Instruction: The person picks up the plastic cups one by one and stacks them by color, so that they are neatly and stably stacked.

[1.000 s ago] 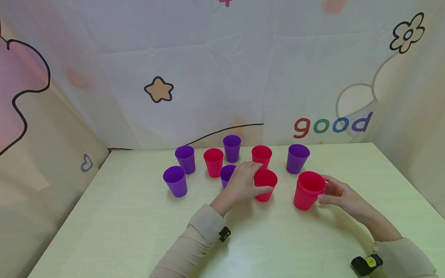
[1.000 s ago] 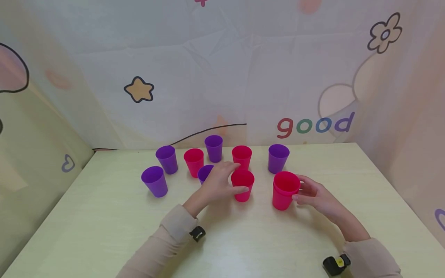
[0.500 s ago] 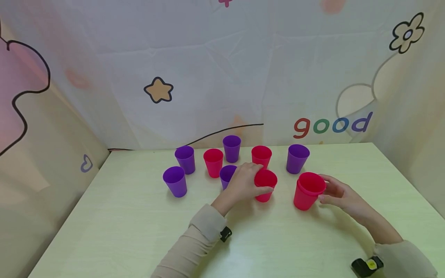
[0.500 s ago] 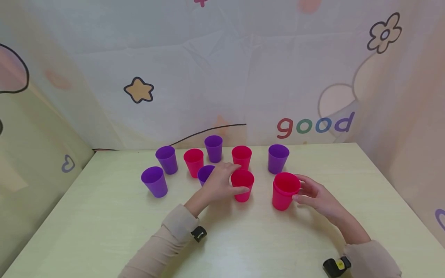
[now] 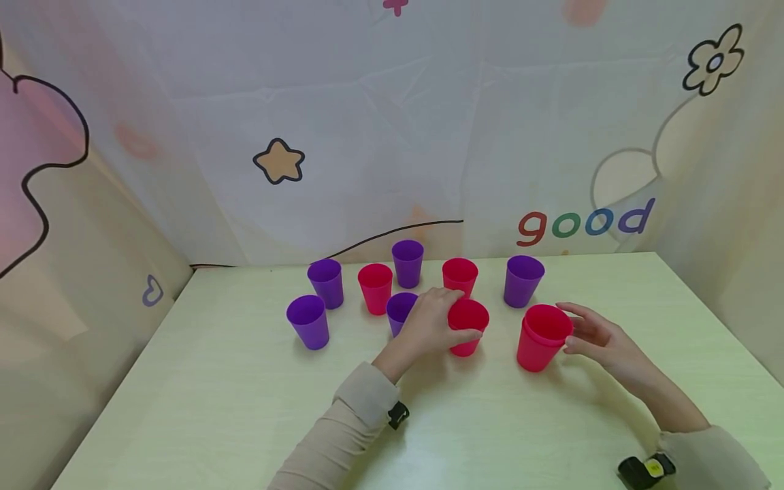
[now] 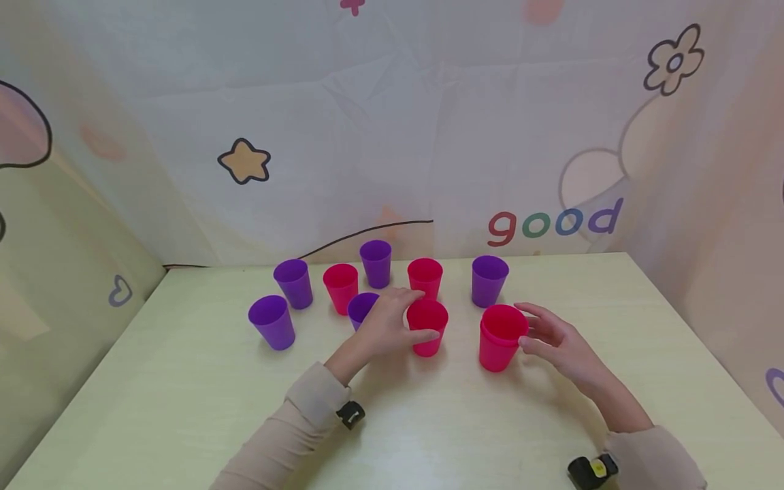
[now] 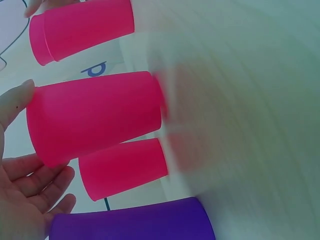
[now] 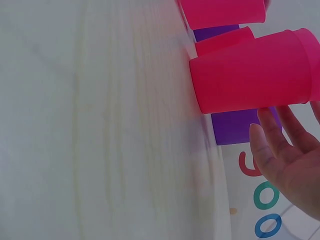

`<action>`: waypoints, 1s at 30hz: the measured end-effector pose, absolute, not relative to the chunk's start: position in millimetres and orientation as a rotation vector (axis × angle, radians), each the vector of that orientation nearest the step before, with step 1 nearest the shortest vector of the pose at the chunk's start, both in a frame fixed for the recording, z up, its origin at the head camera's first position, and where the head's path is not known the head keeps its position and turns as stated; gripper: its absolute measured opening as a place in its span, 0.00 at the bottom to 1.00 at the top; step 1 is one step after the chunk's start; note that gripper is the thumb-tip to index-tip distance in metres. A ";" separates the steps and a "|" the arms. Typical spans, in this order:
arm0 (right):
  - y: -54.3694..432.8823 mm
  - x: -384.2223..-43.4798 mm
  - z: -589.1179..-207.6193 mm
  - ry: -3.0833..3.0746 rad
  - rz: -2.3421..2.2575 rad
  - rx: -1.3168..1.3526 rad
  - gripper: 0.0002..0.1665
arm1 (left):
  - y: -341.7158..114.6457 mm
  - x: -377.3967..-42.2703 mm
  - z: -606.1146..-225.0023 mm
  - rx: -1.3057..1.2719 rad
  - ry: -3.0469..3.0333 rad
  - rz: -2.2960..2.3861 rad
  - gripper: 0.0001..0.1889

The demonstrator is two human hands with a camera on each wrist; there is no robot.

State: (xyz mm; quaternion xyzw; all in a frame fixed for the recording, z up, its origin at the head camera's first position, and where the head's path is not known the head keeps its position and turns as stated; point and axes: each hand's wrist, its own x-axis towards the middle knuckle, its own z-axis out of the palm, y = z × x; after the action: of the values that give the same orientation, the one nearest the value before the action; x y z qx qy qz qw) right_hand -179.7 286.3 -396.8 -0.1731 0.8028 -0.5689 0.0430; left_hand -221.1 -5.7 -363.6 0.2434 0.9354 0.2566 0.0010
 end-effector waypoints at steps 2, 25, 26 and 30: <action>285.7 -179.4 -396.7 2.465 -1.738 -0.516 0.33 | -6.1 -220.9 -363.6 0.766 2.936 0.825 0.35; 284.1 -180.3 -396.6 2.459 -1.768 -0.517 0.27 | -8.6 -213.3 -355.4 0.845 2.906 1.080 0.34; 284.1 -180.4 -396.7 2.454 -1.772 -0.519 0.27 | -8.4 -212.9 -354.7 0.847 2.909 1.082 0.34; 284.3 -180.6 -396.6 2.448 -1.770 -0.524 0.27 | -8.0 -211.4 -352.2 0.855 2.917 1.091 0.33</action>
State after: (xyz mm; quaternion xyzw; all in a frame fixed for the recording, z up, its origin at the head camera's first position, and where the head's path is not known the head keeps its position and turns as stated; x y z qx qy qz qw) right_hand -180.6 284.3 -396.6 -0.1709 0.7977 -0.5770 0.0378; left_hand -211.4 -8.0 -352.2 0.2644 0.9023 0.3376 -0.0438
